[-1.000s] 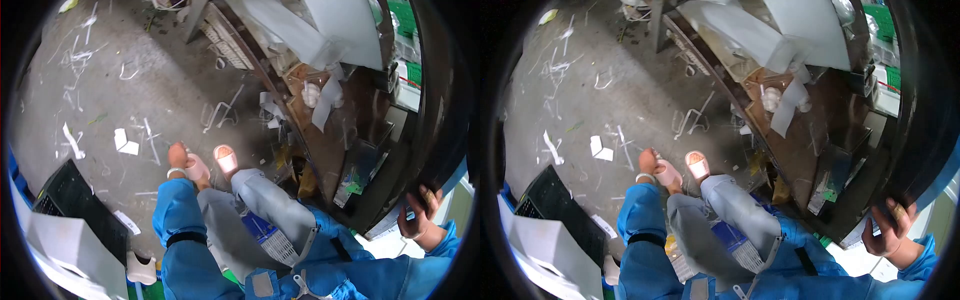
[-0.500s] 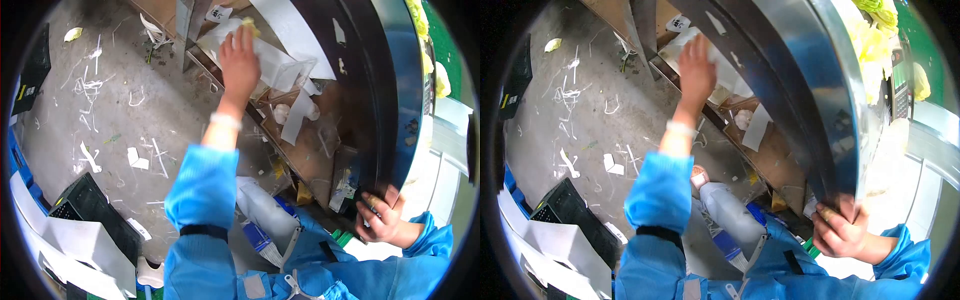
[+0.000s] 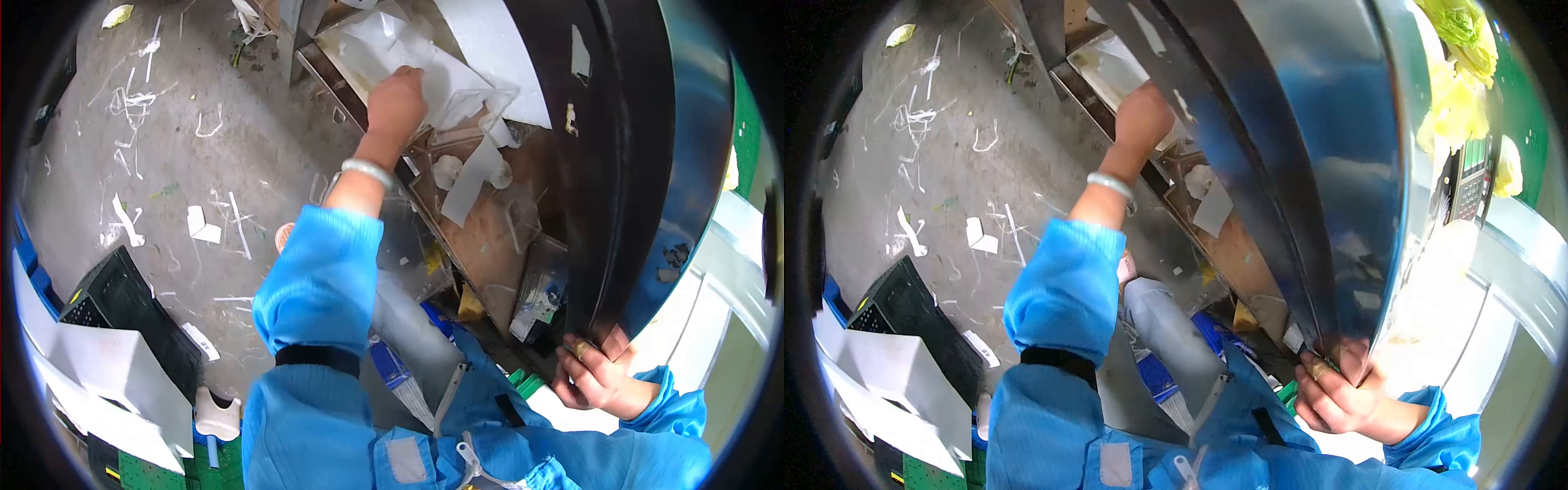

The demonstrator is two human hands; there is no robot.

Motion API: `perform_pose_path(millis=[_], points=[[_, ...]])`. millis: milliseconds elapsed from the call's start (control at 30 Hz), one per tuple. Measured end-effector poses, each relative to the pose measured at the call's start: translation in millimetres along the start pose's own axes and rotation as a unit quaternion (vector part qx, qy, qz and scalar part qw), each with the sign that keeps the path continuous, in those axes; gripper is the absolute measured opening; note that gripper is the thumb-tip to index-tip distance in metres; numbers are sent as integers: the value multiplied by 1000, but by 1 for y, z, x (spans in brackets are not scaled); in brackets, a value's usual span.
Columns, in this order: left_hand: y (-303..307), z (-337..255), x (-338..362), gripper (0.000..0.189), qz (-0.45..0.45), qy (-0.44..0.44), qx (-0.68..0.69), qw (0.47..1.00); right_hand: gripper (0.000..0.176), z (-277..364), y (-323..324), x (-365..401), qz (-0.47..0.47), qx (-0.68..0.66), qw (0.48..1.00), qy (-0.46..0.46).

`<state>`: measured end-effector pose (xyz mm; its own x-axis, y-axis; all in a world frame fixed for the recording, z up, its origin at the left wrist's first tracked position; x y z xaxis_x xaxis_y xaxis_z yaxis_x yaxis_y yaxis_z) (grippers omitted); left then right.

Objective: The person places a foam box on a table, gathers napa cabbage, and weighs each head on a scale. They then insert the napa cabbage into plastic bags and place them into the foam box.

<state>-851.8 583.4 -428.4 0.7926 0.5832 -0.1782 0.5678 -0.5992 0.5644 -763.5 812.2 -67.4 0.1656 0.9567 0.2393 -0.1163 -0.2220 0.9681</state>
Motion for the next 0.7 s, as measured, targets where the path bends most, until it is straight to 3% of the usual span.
perform_pose_path(millis=[33, 133, 200, 233, 333, 367, 433, 533, 633, 667, 700], points=[[18, -7, 6, 15, -51, -6, 16, 999, 30, 0, 1, 0, -1, 0, 1000, 3], [56, -28, 39, 19, -80, 133, 168, 973, 28, 5, 4, -10, 12, 39, 999, -13], [32, -49, 71, 24, -34, 137, 157, 977, 25, 5, 6, -16, -3, 43, 999, 24], [7, -56, 92, 25, -23, 109, 199, 974, 21, 3, 4, -16, -29, 27, 999, -8], [-48, -71, 140, 29, -27, -66, 183, 981, 18, -3, 2, -3, 9, 48, 998, 45], [-56, -77, 149, 31, -31, -126, 167, 977, 19, -6, 5, -4, -22, -9, 1000, 7], [-46, -84, 151, 35, 5, -107, 148, 983, 24, -17, 8, -5, -48, -119, 991, -36], [18, -74, 172, 38, 93, 61, 25, 993, 32, -32, 1, 6, -50, -167, 984, -33], [108, -133, 134, 37, -136, 203, 195, 950, 41, -41, 5, 9, -69, -205, 976, -19], [141, -150, 127, 33, -194, 162, 91, 963, 43, -44, 3, 12, -86, -216, 972, -23], [167, -186, 111, 29, -247, 223, 168, 928, 47, -44, -1, 15, -104, -224, 969, -24]])
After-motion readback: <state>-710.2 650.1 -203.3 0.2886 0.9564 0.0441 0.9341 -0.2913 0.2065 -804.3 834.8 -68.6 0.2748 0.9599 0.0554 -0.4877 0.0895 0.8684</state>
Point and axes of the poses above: each hand's wrist, its own x-axis away from the middle knuckle, its own y-axis out of the back of the hand, z = x × y, the point moved 5 cm from there along -x, towards the middle knuckle, and after that the axes turned 10 degrees about -y, right-handed, at the moved point
